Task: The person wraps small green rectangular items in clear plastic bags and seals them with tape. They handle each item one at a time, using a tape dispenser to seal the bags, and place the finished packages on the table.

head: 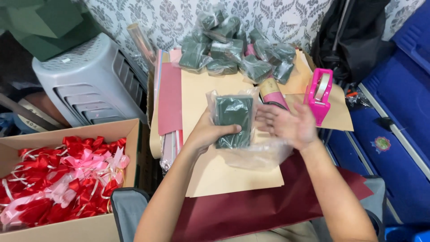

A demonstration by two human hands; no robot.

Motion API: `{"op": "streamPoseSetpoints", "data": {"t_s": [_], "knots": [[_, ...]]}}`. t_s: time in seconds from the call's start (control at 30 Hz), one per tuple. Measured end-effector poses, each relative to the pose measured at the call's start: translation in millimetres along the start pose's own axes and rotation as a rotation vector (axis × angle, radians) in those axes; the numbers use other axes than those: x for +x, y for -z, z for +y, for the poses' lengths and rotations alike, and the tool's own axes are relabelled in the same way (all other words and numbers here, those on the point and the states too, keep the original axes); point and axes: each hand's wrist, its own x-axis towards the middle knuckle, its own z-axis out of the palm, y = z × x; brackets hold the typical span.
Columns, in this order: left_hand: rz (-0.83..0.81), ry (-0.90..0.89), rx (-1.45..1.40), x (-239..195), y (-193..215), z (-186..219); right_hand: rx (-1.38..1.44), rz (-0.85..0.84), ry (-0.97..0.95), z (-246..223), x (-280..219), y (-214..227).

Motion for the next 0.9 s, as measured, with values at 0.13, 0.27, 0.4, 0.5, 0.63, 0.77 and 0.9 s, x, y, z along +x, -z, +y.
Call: {"op": "streamPoseSetpoints", "data": {"t_s": [0.13, 0.27, 0.4, 0.5, 0.63, 0.77, 0.9], "knots": [[0.0, 0.051, 0.021, -16.4, -8.3, 32.3, -0.286, 0.138, 0.105, 11.6, 12.7, -17.5], [0.087, 0.037, -0.157, -4.8, -25.2, 15.4, -0.636, 0.289, 0.176, 13.6, 25.0, -69.7], [0.079, 0.102, -0.356, -17.4, -38.7, -43.8, -0.586, 0.417, 0.24, 12.0, 35.4, -81.7], [0.072, 0.307, -0.49, -31.0, -49.2, -93.0, -0.581, 0.489, 0.213, 32.0, 40.2, -50.2], [0.022, 0.441, -0.455, -57.3, -44.5, -90.1, -0.615, 0.611, 0.283, 68.7, 36.8, 19.6], [-0.007, 0.468, -0.498, -54.7, -33.5, -113.9, -0.771, 0.553, 0.414, 62.8, -0.5, 3.3], [-0.054, 0.475, -0.499, -63.8, -32.9, -92.2, -1.404, 0.281, 0.643, 27.8, -48.7, -41.7]]}}
